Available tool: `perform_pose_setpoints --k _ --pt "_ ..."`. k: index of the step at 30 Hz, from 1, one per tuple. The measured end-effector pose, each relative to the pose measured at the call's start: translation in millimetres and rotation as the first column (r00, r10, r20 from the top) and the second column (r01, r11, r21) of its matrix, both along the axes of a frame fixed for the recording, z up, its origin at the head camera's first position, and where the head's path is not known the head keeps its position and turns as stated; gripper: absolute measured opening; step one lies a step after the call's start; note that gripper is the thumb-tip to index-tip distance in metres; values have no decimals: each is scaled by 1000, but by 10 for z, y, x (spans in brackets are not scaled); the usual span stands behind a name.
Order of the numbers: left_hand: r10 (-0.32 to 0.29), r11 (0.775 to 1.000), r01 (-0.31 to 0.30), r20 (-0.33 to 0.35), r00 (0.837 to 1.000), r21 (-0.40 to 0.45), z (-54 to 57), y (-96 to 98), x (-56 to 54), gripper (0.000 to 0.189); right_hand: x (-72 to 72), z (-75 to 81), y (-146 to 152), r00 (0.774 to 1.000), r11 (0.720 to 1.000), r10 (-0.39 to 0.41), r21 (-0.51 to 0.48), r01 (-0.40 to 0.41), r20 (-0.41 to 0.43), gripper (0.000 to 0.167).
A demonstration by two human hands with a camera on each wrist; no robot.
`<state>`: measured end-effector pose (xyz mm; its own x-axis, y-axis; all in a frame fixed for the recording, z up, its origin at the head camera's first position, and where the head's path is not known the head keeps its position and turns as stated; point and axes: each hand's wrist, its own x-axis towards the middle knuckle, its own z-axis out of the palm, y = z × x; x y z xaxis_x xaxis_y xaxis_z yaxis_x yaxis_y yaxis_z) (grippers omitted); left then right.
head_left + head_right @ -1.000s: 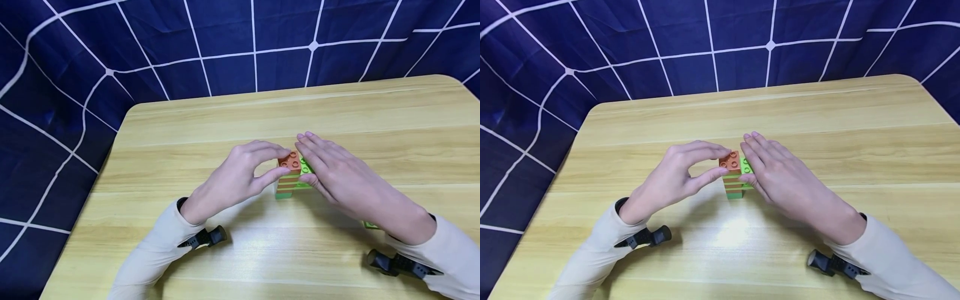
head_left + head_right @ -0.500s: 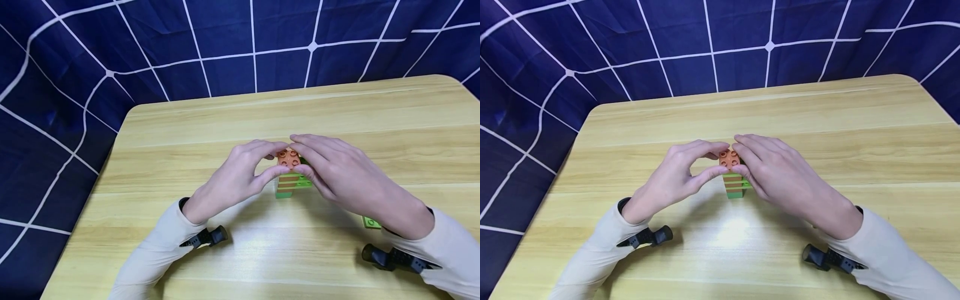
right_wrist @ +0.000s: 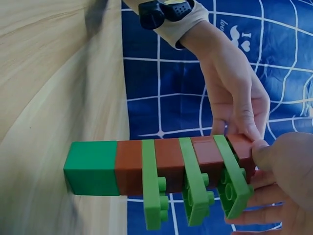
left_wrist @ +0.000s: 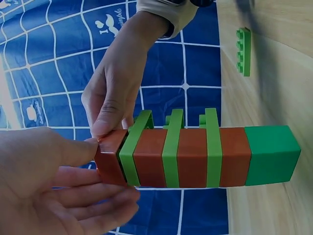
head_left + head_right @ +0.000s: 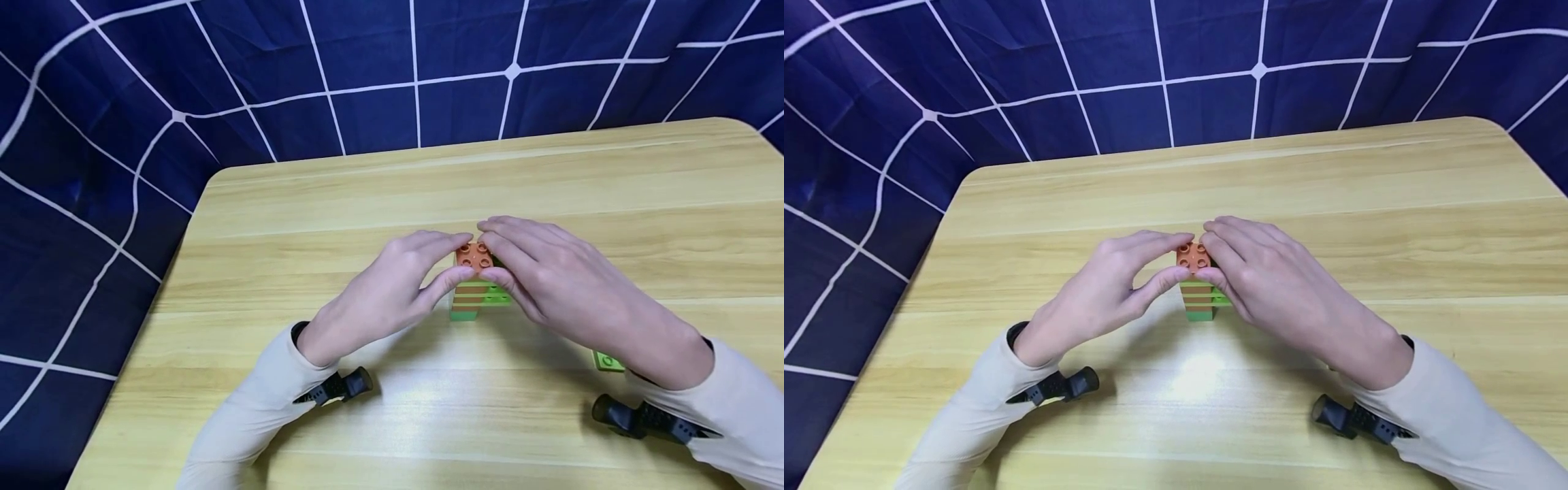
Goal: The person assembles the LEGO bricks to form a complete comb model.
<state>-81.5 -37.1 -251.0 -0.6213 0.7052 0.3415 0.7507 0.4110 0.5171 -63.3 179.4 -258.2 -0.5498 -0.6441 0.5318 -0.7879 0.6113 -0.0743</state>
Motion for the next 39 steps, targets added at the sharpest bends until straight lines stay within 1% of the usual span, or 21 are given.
perform_pose_setpoints --k 2,4,7,12,15,18,23,25,28,32,36,39 --pt "23 996 -23 0 1000 -84 9 2 15 41 2 3 8 1000 1000 -2 9 2 3 63" --pt "43 986 -43 -7 999 -164 11 5 24 47 5 8 17 1000 1000 -2 18 2 16 64" --pt "59 970 -64 -29 998 -234 8 14 31 52 -2 22 29 999 999 -10 31 9 40 65" --pt "66 964 -84 -80 995 -253 -4 30 30 50 -21 38 21 997 998 -26 66 21 74 67" --pt "74 957 -96 -92 993 -274 -5 36 36 50 -13 36 20 995 996 -33 87 25 92 68" --pt "82 939 -113 -108 991 -324 -6 38 50 52 -4 31 22 994 994 -38 103 27 107 67" --pt "82 899 -144 -164 983 -413 -2 43 77 56 5 19 22 991 993 -37 114 23 125 65" --pt "82 886 -156 -183 980 -437 1 50 86 57 10 16 23 990 992 -39 122 23 133 64" --pt "84 872 -173 -208 975 -457 6 61 100 57 17 15 21 988 991 -50 134 30 147 62" --pt "88 861 -193 -236 968 -471 12 74 112 57 23 12 13 987 989 -63 140 42 149 63" --pt "89 850 -215 -270 959 -481 13 83 122 56 30 4 4 989 988 -78 142 59 128 65" --pt "90 849 -230 -299 950 -475 9 84 128 55 35 1 -2 990 988 -84 140 68 112 66"
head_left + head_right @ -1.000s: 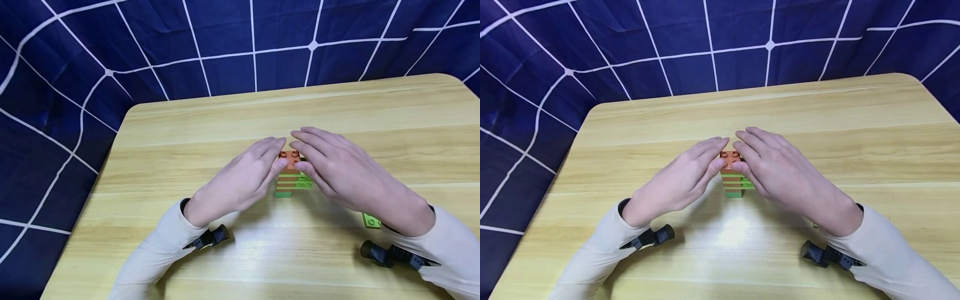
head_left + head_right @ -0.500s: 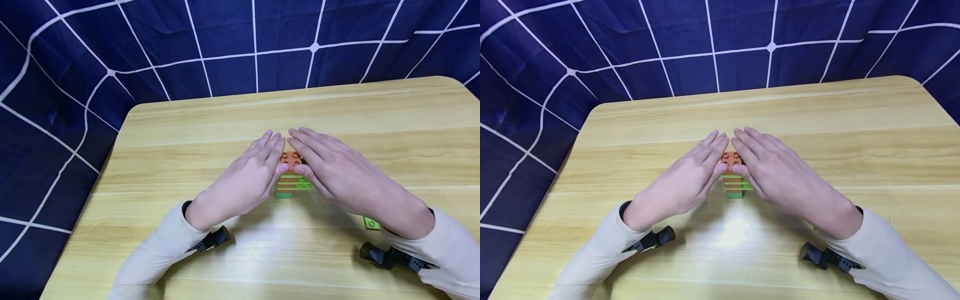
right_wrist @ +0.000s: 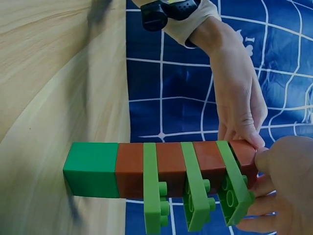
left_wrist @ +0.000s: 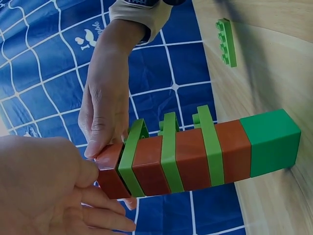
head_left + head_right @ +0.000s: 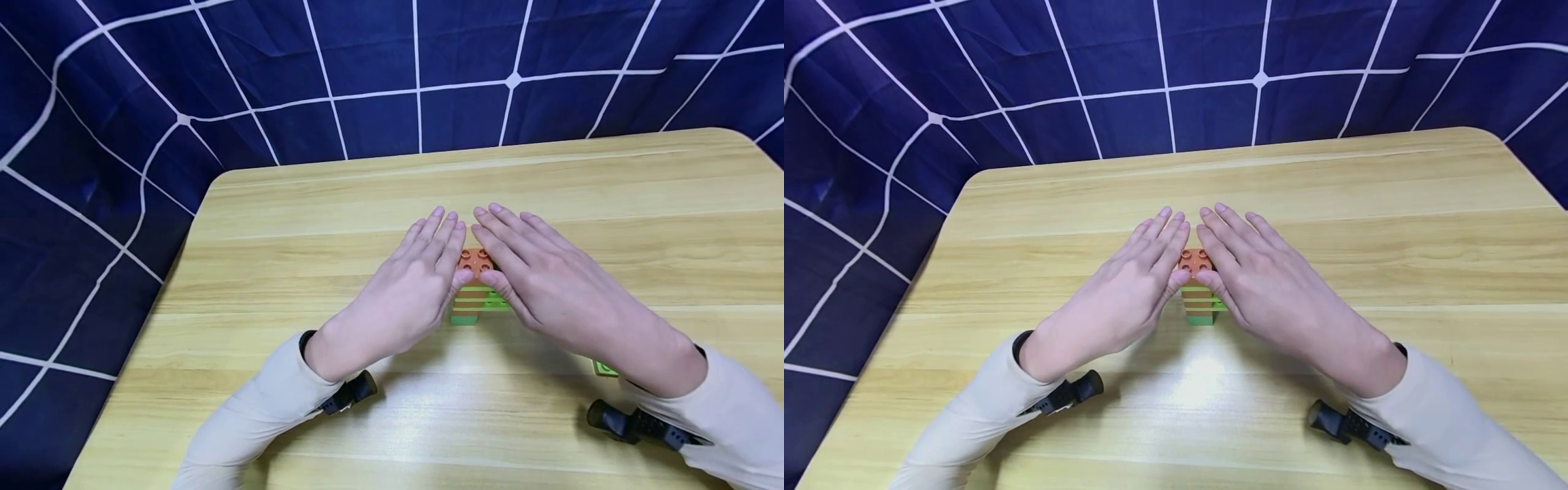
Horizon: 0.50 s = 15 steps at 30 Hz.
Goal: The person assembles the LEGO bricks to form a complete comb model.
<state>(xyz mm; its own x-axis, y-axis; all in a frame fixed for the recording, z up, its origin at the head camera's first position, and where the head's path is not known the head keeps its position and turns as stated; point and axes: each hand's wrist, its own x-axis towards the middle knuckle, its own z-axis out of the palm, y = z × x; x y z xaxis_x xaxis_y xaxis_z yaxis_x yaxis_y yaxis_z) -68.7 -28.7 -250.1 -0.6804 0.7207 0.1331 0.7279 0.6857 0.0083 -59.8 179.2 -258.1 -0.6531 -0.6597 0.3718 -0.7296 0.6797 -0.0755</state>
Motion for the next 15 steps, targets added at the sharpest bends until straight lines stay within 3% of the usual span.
perform_pose_setpoints --k 7,15 --pt "-10 1000 10 -51 999 1 -10 -2 3 55 14 -12 -12 1000 1000 -17 -3 17 -2 65" --pt "-16 1000 16 -57 998 7 -22 -3 -3 55 11 -38 -2 999 999 -34 2 34 35 57"
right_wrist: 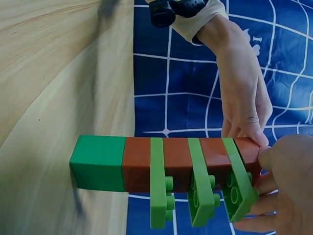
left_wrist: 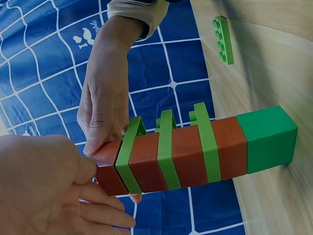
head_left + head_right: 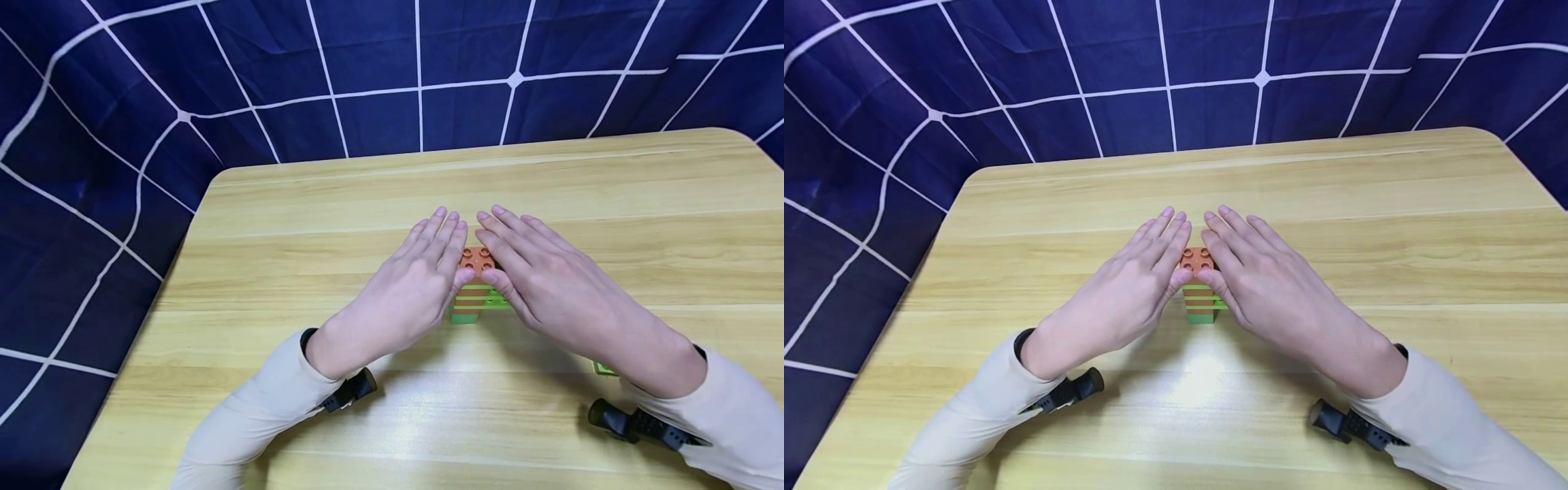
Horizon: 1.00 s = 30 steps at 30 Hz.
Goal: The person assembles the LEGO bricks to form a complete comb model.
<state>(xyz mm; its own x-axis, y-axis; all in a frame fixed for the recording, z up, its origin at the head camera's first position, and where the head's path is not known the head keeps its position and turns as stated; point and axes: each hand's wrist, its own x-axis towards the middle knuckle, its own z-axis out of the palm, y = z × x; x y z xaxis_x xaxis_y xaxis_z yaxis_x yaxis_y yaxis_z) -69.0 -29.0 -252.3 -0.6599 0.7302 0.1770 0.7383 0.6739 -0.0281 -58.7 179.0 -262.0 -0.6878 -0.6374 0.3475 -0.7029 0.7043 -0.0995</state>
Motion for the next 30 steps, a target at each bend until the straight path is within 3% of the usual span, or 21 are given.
perform_pose_setpoints --k 12,19,22,27,30 --pt "0 1000 -1 41 999 25 -30 5 -29 55 -21 -29 -2 1000 999 9 -49 -8 26 55" --pt "13 999 -12 -21 1000 35 -66 -1 -17 55 -40 7 53 992 998 3 -55 4 123 51" --pt "20 999 -19 -37 999 34 -66 0 -4 54 -34 22 168 986 997 -42 -51 51 163 51" --pt "16 1000 -15 -49 999 24 -52 6 3 54 -19 -88 480 987 991 -125 -31 129 100 43" --pt "12 1000 -11 -58 998 23 -40 12 -2 54 -12 -217 686 995 997 -79 9 78 64 49"
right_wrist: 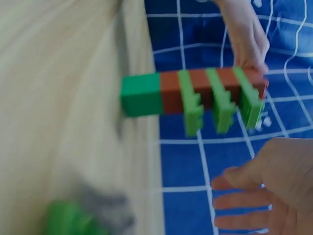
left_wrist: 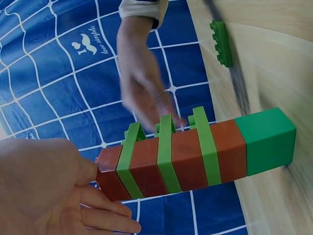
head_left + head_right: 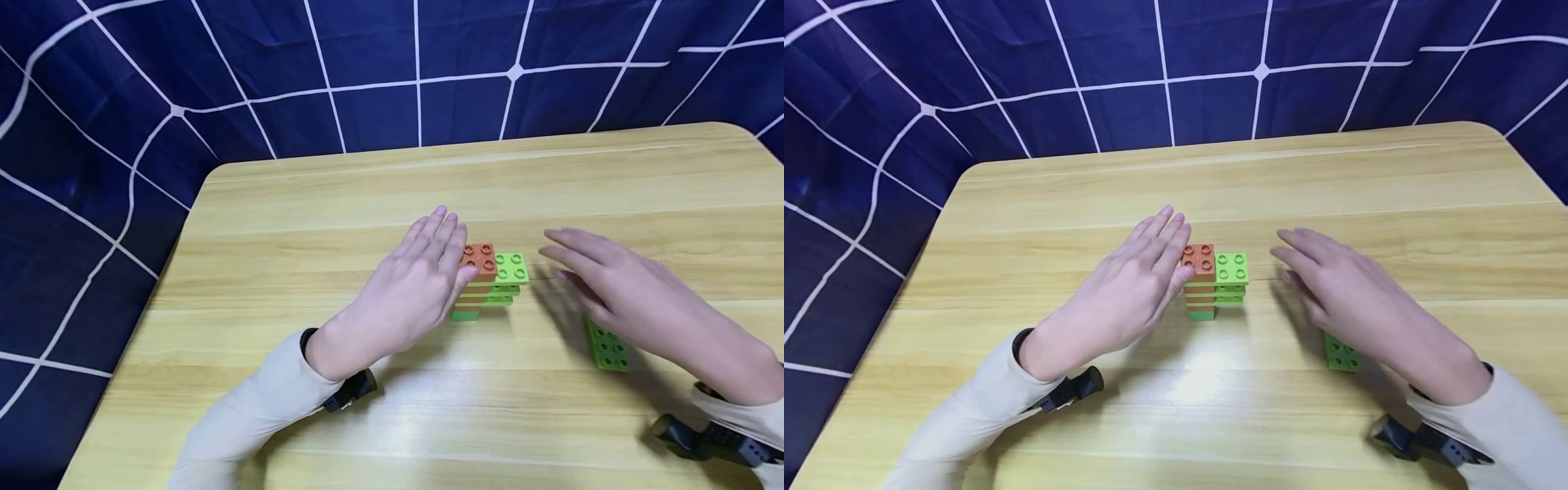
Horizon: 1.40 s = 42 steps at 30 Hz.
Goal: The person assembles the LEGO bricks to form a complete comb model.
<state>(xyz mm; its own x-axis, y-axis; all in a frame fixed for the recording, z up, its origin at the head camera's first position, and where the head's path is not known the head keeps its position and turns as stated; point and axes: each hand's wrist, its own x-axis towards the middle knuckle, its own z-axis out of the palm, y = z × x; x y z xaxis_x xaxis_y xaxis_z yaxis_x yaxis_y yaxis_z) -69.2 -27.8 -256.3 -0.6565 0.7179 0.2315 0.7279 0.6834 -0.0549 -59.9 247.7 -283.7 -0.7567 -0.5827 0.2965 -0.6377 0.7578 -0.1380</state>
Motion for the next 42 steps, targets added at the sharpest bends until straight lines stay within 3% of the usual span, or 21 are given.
perform_pose_setpoints --k 4,7,11,16,23,26,27,30,34,39,42 --pt "12 1000 -12 12 1000 -5 17 13 -5 54 21 -174 250 990 990 137 27 -138 16 64" --pt "25 1000 -25 27 999 -13 26 21 -11 54 59 -285 408 981 981 188 43 -191 52 70" --pt "25 1000 -24 26 999 -17 32 34 -19 53 148 -393 598 984 980 162 102 -170 80 80" --pt "5 1000 -5 11 1000 2 28 29 -18 52 211 -477 736 987 978 153 136 -158 53 90" --pt "-29 998 27 25 999 64 29 21 -22 46 196 -551 786 985 983 169 77 -168 -14 83" --pt "-35 997 33 28 999 70 29 20 -25 45 174 -567 787 985 985 171 47 -169 -38 23" --pt "-35 997 33 29 999 71 31 19 -26 45 169 -570 782 985 986 165 46 -163 -46 14" --pt "-25 998 23 28 999 60 31 18 -28 45 162 -575 766 989 991 131 33 -129 -64 72" --pt "-13 999 12 32 999 41 36 20 -24 46 163 -539 760 998 998 65 14 -64 -23 70" --pt "7 999 -9 45 999 39 37 28 -5 47 172 -460 747 999 1000 -2 20 1 33 42" --pt "22 999 -23 50 999 33 34 36 6 49 160 -438 737 1000 1000 -5 7 5 30 37"
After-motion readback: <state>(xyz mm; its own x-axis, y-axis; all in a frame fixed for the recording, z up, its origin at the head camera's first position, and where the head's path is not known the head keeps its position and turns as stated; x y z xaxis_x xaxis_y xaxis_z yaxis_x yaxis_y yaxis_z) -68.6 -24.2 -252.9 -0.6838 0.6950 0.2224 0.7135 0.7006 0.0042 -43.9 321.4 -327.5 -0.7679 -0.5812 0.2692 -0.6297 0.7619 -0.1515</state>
